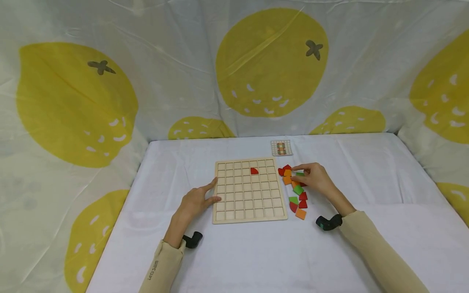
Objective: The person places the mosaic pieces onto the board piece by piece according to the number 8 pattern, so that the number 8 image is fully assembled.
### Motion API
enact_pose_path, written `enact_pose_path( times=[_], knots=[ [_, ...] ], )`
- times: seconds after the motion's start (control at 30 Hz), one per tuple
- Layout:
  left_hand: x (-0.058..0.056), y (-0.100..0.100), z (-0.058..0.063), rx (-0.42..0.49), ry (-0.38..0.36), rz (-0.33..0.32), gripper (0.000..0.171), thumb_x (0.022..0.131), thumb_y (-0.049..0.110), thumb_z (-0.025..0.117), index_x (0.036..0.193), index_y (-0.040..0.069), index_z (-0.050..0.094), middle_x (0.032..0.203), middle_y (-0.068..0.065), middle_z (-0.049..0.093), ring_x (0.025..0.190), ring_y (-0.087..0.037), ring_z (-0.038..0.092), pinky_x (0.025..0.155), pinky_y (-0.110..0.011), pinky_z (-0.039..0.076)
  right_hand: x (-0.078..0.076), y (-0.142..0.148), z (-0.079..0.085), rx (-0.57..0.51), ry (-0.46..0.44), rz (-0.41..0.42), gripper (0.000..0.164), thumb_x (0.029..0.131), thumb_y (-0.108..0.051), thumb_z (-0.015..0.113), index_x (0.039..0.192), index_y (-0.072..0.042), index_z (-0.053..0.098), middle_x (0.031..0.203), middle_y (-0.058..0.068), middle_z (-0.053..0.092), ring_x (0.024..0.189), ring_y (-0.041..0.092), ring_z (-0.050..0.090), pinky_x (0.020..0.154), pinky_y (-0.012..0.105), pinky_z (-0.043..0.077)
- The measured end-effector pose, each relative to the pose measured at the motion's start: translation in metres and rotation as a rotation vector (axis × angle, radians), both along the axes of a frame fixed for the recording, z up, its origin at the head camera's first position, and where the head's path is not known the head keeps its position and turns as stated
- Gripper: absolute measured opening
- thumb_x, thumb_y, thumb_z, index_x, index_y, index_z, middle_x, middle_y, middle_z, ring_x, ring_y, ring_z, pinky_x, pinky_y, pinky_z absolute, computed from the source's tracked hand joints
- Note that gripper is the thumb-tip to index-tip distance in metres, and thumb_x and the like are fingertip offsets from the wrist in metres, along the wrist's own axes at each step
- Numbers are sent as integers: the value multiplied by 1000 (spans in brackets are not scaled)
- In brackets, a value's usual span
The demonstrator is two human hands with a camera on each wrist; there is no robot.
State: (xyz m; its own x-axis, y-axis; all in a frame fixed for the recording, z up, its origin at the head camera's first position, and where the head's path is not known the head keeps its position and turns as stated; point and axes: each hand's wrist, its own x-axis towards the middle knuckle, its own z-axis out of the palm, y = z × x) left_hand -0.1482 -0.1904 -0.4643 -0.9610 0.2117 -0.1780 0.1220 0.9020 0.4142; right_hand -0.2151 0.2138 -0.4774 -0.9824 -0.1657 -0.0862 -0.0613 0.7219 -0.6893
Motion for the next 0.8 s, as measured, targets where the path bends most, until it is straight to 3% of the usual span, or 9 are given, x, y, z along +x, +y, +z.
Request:
enact_pose_path(
  times=[0.33, 0.47, 0.7, 0.8],
  knots=[
    [0, 2, 2, -2, -11, 11, 74, 97, 42, 69, 161, 18, 39, 142, -28, 60, 106, -33, 70, 82, -48, 57, 4, 0, -4, -81, -30, 42, 35, 87, -23, 86, 119, -11, 79, 59, -2, 32, 57, 17, 34, 56, 26, 26],
    [0, 1, 1, -8, -13, 18, 74, 97, 42, 69, 161, 19, 38, 143, -27, 60, 110, -35, 70, 84, -49, 57, 6, -1, -7, -84, -33, 67, 34, 86, -23, 87, 117, -12, 80, 58, -3, 32, 55, 15, 33, 56, 26, 26],
    [-1, 2, 1, -7, -10, 23, 75, 97, 41, 70, 161, 20, 38, 140, -29, 61, 87, -26, 64, 77, -45, 55, 8, -3, -7, -81, -23, 77, 32, 85, -22, 87, 115, -12, 81, 57, -4, 32, 53, 14, 34, 55, 25, 27],
    [0, 2, 1, -12, 7, 13, 75, 97, 41, 71, 161, 18, 39, 139, -29, 62, 89, -25, 65, 77, -45, 56, 8, -5, -7, -71, -7, 87, 31, 86, -21, 87, 115, -11, 81, 57, -3, 33, 54, 15, 36, 55, 25, 27]
  ],
)
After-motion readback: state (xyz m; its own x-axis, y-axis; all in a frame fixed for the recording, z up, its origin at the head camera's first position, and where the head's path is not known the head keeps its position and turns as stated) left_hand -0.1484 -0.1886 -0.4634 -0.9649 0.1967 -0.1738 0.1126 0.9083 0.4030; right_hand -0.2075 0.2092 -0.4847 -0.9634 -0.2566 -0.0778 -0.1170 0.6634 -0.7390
